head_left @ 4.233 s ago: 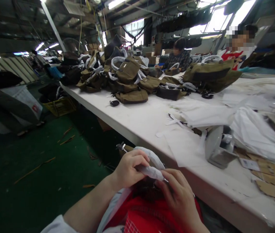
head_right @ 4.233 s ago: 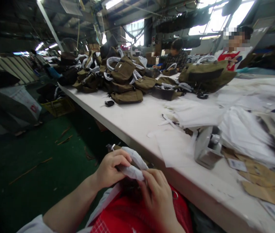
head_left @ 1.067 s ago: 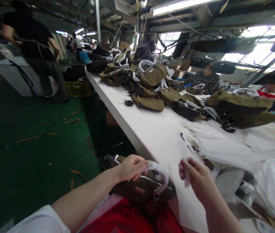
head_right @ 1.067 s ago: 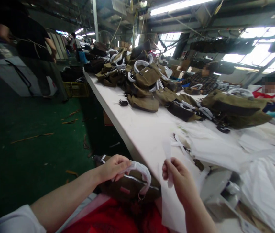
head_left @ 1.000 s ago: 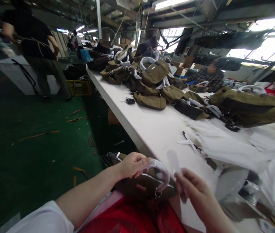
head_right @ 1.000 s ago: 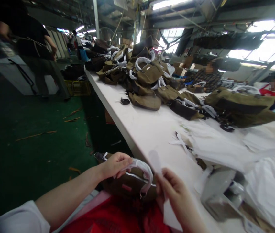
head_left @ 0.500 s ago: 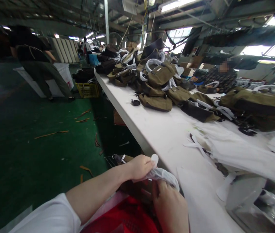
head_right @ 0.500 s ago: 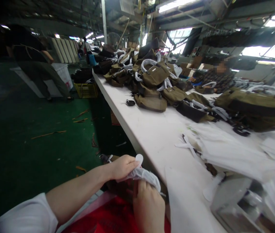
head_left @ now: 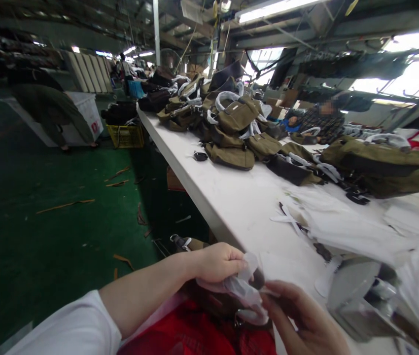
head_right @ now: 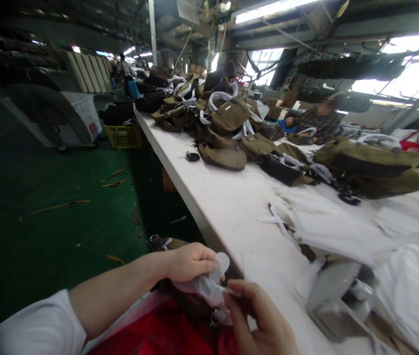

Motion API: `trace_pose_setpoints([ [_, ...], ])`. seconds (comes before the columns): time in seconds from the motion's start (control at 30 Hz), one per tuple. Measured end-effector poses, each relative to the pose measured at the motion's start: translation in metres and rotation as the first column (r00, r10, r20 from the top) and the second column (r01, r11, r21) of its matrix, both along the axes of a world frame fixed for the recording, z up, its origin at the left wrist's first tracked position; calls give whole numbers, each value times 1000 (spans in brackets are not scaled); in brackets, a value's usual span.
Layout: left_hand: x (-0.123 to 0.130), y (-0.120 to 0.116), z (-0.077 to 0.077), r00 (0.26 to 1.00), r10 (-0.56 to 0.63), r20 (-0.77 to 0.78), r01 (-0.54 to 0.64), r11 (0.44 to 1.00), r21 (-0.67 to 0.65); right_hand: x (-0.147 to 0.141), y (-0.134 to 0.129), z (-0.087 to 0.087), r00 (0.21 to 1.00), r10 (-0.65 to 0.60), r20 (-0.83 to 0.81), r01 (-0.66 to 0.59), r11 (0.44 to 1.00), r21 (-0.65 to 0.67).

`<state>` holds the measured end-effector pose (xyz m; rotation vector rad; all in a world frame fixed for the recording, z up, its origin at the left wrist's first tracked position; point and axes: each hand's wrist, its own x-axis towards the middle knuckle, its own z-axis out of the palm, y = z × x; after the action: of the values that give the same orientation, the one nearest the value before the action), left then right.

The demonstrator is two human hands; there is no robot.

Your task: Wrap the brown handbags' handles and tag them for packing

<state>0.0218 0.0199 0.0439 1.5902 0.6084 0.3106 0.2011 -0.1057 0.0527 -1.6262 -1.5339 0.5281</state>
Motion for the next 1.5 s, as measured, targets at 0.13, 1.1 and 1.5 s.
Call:
trace_pose_setpoints([
  [0.13,1,-9,5,999,-18,-36,24,985,173,-18,17,-12,971,-150,-185,147,989,-31],
  [1.1,-13,-14,4,988,121,-97,-52,849,527,-37,31,-11,998,-56,-17,58,993,105],
  [1.5,-24,-12,6,971,-198,-136,240,809,536,-35,38,-6,983,-148,-107,160,981,111],
])
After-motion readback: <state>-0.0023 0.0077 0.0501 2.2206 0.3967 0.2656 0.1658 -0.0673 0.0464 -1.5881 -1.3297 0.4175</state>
